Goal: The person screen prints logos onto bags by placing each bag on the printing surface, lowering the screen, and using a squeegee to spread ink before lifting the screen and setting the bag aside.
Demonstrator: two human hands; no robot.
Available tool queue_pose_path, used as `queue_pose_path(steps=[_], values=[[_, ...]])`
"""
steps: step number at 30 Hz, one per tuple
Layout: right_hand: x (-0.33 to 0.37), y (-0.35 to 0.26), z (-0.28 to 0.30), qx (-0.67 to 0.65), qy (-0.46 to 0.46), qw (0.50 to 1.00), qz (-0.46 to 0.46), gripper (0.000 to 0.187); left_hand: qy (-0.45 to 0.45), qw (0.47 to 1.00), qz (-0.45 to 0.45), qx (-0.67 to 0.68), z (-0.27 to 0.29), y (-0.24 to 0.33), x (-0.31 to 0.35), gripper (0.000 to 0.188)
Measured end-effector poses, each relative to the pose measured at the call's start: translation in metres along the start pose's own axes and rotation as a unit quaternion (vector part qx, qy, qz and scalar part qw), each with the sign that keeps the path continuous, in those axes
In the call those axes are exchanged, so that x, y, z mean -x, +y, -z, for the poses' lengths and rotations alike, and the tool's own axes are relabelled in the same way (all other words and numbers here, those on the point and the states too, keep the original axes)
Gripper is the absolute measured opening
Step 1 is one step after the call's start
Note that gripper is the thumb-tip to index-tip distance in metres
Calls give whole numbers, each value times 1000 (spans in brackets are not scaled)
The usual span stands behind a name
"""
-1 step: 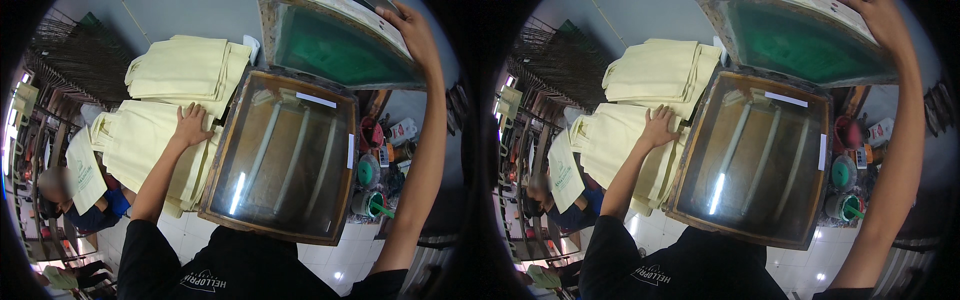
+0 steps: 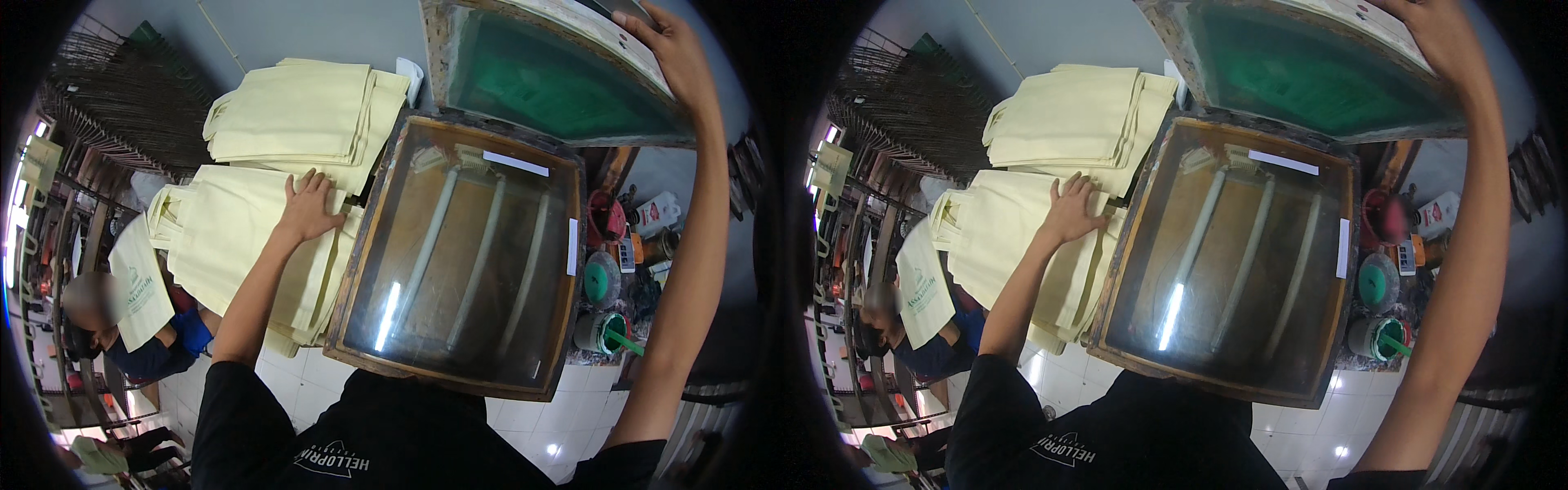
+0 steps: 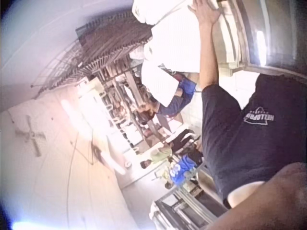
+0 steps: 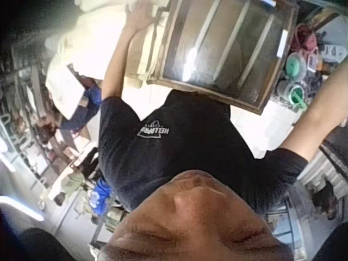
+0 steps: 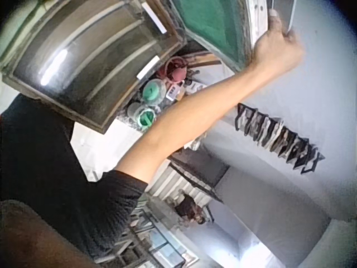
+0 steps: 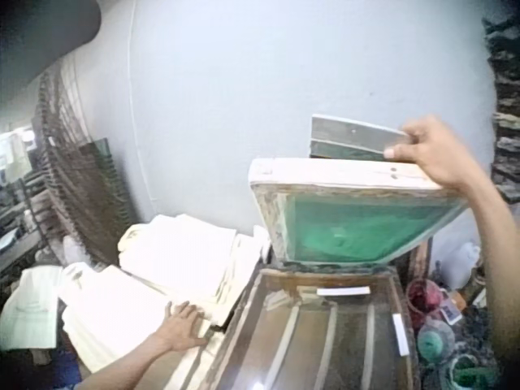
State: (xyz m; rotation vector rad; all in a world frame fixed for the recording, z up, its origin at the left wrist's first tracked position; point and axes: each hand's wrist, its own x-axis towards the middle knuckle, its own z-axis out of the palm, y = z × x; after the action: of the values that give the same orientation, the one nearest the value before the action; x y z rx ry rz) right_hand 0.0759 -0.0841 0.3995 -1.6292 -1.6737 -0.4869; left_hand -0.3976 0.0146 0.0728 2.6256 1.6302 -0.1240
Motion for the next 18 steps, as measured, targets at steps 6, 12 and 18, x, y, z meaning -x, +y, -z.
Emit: queue_pose_path(steps=[6, 12, 18], values=[[-8, 12, -5, 11, 32, 998, 46, 52, 35, 963, -60, 259, 35, -13, 10, 47], [-5, -6, 0, 37, -34, 996, -68, 30, 212, 936, -246, 136, 9, 138, -44, 87], [7, -6, 2, 25, -30, 998, -45, 39, 6, 979, -165, 118, -44, 236, -56, 94]])
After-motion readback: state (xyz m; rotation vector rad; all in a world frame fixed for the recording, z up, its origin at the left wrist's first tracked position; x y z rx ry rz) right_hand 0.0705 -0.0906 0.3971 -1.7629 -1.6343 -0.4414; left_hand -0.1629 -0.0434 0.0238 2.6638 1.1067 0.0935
